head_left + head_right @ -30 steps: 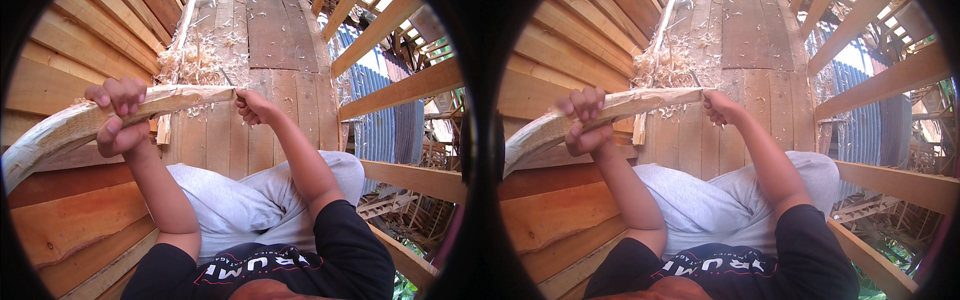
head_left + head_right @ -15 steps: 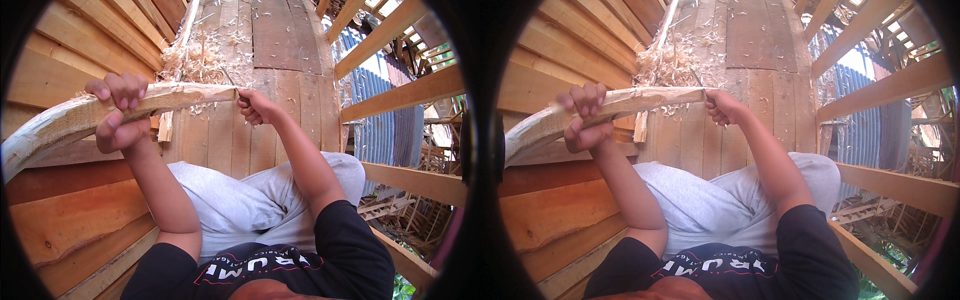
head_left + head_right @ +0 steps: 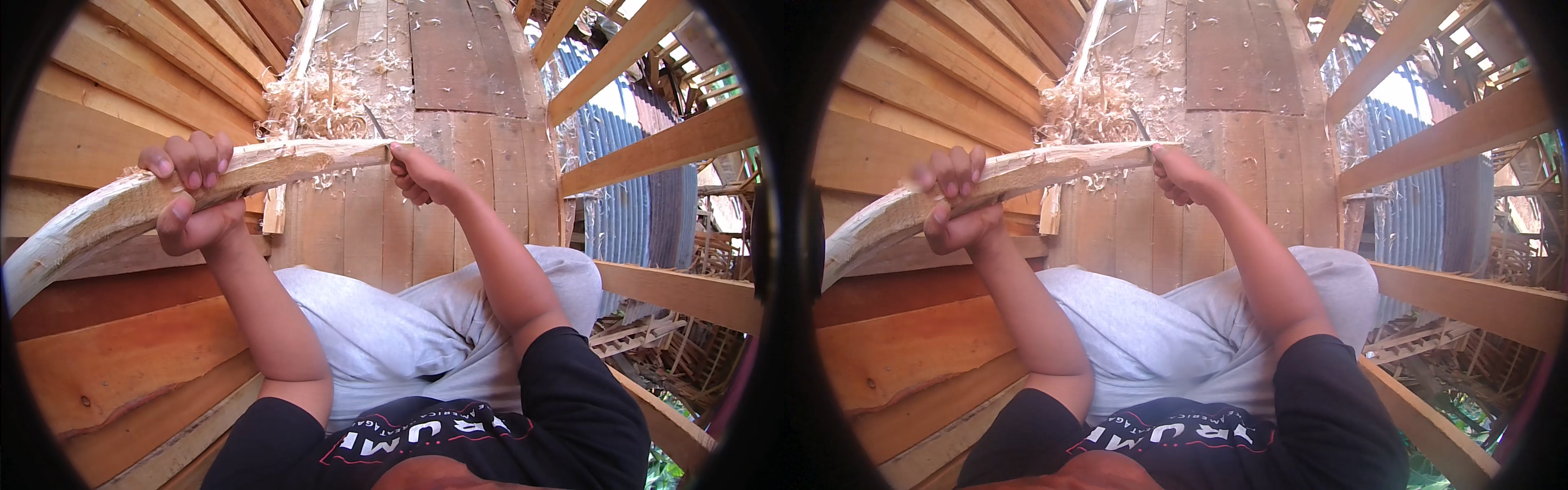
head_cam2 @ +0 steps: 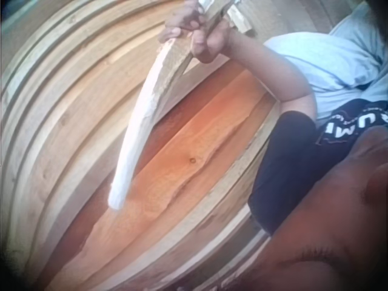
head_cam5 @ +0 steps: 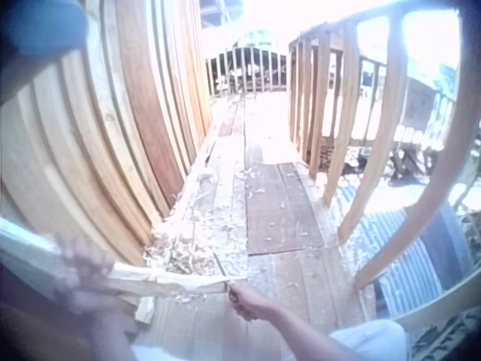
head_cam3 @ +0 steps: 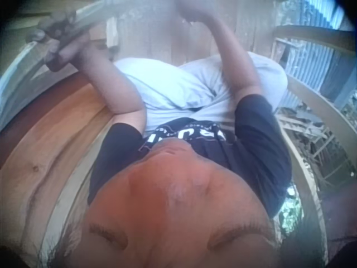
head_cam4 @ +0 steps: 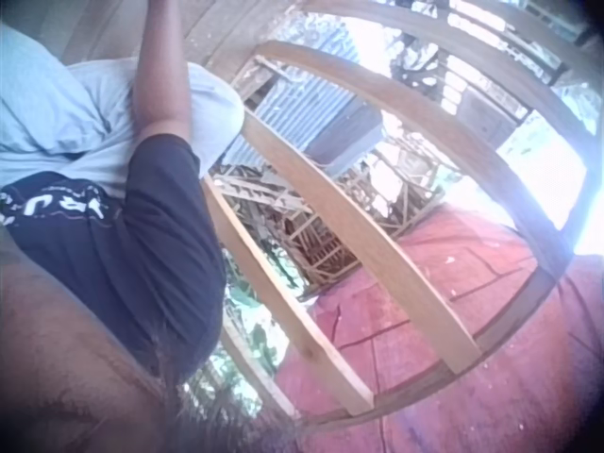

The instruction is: The person sits cross-legged on a wooden floor and uses a knife to carve a long piece of wood, peeling off thin shavings. The person occasionally pauses to clear wood shavings from the floor before resuming carving.

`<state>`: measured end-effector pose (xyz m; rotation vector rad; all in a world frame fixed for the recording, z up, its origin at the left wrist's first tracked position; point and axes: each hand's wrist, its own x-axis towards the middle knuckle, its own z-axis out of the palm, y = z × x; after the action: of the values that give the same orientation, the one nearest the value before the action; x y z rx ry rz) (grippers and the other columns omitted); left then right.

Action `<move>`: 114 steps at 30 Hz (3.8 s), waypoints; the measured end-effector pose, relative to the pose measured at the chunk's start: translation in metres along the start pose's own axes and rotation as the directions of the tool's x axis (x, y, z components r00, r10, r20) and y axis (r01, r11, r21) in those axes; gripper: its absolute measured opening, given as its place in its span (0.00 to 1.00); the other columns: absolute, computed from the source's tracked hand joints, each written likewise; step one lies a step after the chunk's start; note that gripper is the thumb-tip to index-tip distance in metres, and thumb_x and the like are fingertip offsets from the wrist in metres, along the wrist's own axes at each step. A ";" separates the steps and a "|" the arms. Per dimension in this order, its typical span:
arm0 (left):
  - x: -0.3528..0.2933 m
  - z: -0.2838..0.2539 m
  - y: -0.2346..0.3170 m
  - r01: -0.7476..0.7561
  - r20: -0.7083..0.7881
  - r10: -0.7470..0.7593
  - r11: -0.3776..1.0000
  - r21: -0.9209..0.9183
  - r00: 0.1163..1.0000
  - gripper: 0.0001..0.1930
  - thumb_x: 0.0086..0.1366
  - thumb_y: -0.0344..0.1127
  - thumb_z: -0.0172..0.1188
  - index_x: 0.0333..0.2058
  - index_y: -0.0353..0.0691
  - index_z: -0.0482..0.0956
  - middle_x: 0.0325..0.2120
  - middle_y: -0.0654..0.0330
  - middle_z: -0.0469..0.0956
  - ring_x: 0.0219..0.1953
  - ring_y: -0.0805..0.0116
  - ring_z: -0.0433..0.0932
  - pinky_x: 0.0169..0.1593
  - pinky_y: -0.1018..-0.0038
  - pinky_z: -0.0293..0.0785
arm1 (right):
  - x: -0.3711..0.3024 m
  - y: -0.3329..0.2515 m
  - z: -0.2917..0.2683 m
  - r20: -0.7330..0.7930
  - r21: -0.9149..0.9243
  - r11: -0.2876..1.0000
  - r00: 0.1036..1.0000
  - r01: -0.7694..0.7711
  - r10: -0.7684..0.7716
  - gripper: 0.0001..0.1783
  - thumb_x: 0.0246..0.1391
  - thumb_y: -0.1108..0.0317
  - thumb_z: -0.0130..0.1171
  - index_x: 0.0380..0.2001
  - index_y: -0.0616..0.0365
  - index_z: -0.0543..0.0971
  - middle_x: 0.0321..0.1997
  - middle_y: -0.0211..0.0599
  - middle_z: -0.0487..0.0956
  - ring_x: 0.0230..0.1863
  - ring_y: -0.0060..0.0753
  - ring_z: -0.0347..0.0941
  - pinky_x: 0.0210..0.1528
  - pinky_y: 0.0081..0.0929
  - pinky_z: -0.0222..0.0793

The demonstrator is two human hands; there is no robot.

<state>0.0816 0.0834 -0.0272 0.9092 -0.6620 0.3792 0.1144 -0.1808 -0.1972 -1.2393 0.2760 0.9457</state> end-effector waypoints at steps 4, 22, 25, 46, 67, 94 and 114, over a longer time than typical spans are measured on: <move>0.001 -0.004 0.003 -0.016 0.014 0.017 1.000 -0.024 1.000 0.17 0.42 0.37 0.59 0.34 0.50 0.69 0.21 0.70 0.61 0.23 0.78 0.59 0.35 0.76 0.58 | -0.001 -0.005 -0.005 0.182 0.105 0.992 0.982 -0.073 0.053 0.28 0.67 0.40 0.31 0.19 0.45 0.56 0.13 0.15 0.47 0.12 0.13 0.36 0.11 0.19 0.30; 0.000 -0.017 0.005 0.014 0.076 -0.012 1.000 -0.026 0.997 0.19 0.40 0.32 0.53 0.36 0.47 0.68 0.21 0.66 0.60 0.23 0.73 0.58 0.35 0.70 0.59 | 0.018 0.008 0.003 -0.045 -0.133 0.986 0.994 0.096 -0.102 0.28 0.68 0.41 0.34 0.19 0.48 0.58 0.12 0.19 0.51 0.10 0.14 0.41 0.10 0.20 0.36; 0.001 -0.008 0.002 0.022 0.100 -0.020 1.000 -0.020 0.995 0.19 0.40 0.32 0.53 0.36 0.47 0.67 0.21 0.65 0.60 0.24 0.72 0.58 0.36 0.70 0.59 | 0.014 0.008 0.015 -0.105 -0.116 0.988 0.988 0.103 -0.115 0.30 0.66 0.38 0.34 0.19 0.49 0.59 0.13 0.19 0.51 0.11 0.16 0.41 0.11 0.22 0.38; 0.004 0.022 0.000 0.001 0.079 -0.018 0.979 0.202 0.997 0.20 0.46 0.33 0.53 0.41 0.43 0.68 0.27 0.63 0.63 0.34 0.68 0.65 0.47 0.63 0.63 | -0.034 -0.032 0.008 -0.329 -0.775 0.609 0.715 0.169 -0.617 0.15 0.61 0.61 0.53 0.34 0.65 0.77 0.31 0.45 0.80 0.33 0.43 0.78 0.36 0.40 0.72; 0.008 0.093 -0.022 -0.052 -0.405 0.195 0.940 0.337 0.893 0.09 0.56 0.24 0.60 0.32 0.40 0.69 0.19 0.62 0.68 0.22 0.71 0.69 0.32 0.66 0.76 | -0.059 -0.012 0.088 -0.463 -0.718 0.646 0.516 0.259 -0.721 0.32 0.64 0.57 0.34 0.19 0.71 0.78 0.23 0.67 0.75 0.32 0.72 0.73 0.40 0.57 0.69; 0.004 0.111 -0.025 -0.008 -0.508 0.260 0.895 0.445 0.821 0.14 0.52 0.20 0.57 0.37 0.36 0.67 0.22 0.61 0.69 0.23 0.71 0.71 0.34 0.67 0.77 | -0.046 0.003 0.047 -0.473 -0.713 0.692 0.649 0.115 -0.596 0.32 0.61 0.55 0.33 0.29 0.70 0.81 0.36 0.66 0.79 0.42 0.65 0.76 0.47 0.54 0.70; 0.008 0.110 -0.026 -0.046 -0.557 0.288 0.912 0.407 0.779 0.11 0.53 0.19 0.58 0.34 0.34 0.67 0.20 0.58 0.72 0.21 0.70 0.72 0.31 0.72 0.75 | -0.015 0.003 0.011 -0.535 -0.670 0.741 0.668 0.037 -0.517 0.28 0.61 0.55 0.35 0.34 0.66 0.81 0.40 0.62 0.79 0.45 0.64 0.75 0.51 0.51 0.69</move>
<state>0.0624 -0.0219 0.0107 1.0139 -0.0606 0.9464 0.0994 -0.1778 -0.1853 -2.1837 0.3523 0.2009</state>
